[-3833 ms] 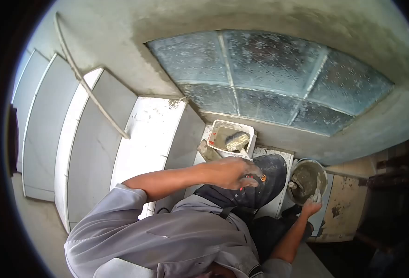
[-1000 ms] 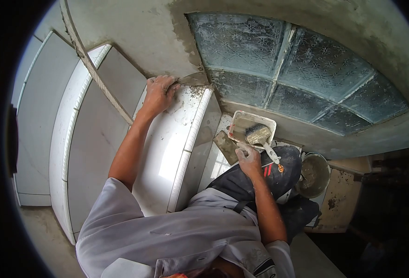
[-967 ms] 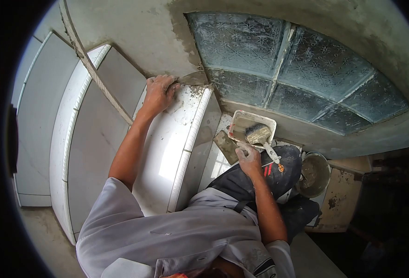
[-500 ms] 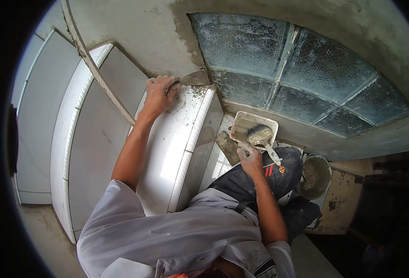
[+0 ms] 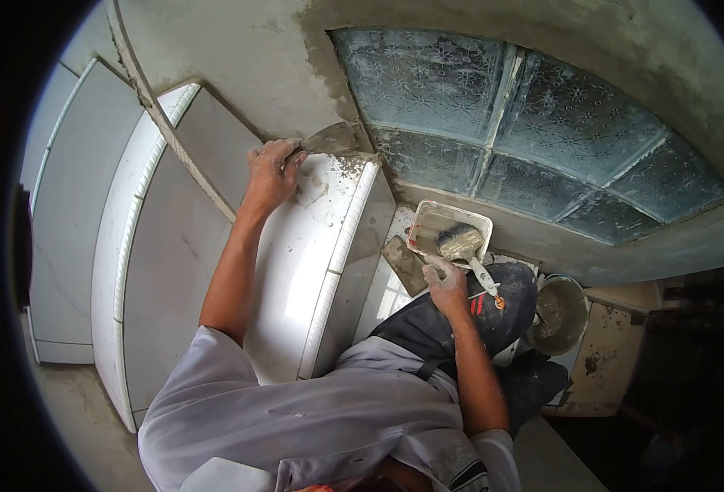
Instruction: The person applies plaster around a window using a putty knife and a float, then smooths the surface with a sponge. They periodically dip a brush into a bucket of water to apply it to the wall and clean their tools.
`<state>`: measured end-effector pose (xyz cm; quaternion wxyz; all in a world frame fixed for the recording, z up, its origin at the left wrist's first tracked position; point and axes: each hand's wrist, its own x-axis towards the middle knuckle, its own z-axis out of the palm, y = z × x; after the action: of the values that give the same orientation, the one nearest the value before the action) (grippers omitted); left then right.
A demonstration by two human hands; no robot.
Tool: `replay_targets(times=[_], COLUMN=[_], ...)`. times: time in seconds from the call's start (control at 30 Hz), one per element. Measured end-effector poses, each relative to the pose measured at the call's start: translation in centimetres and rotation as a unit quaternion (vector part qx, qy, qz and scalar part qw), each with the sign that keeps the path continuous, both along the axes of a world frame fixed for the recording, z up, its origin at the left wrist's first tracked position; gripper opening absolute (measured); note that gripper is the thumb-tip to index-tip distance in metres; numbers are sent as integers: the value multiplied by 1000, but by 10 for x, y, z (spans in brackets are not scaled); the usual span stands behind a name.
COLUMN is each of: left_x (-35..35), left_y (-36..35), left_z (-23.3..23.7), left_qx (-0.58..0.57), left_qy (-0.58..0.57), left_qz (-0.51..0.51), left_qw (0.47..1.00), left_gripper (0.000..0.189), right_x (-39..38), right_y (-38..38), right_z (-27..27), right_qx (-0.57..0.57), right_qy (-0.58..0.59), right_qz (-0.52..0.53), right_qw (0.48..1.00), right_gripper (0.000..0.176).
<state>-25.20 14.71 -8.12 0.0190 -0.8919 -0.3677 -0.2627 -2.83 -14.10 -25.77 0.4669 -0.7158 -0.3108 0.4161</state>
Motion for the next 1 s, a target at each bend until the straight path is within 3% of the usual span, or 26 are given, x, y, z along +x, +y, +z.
replay_targets(times=[0.13,0.27,0.37,0.67,1.0], left_x=[16,21,14,20,-2], left_y=[4,12,15,7,9], left_z=[20,27,26,51,31], left_qx=[4,13,-3,-1,10], left_qy=[7,-2,7,12,5], left_qz=[-42,-54,-4,-62,1], left_qw=[999,998,1000,998,1000], left_gripper=[18,17,15,14,15], right_x=[0,0,1,2,2], right_y=[3,1,-1,-1,-1], right_z=[-14,4,-1,-8,-6], right_qx=[30,15,25,36,34], right_qy=[-44,-9,-10,-3,39], right_qz=[3,-6,-6,-9,-24], right_qw=[999,1000,1000,999,998], right_gripper=[32,32,31,31,29])
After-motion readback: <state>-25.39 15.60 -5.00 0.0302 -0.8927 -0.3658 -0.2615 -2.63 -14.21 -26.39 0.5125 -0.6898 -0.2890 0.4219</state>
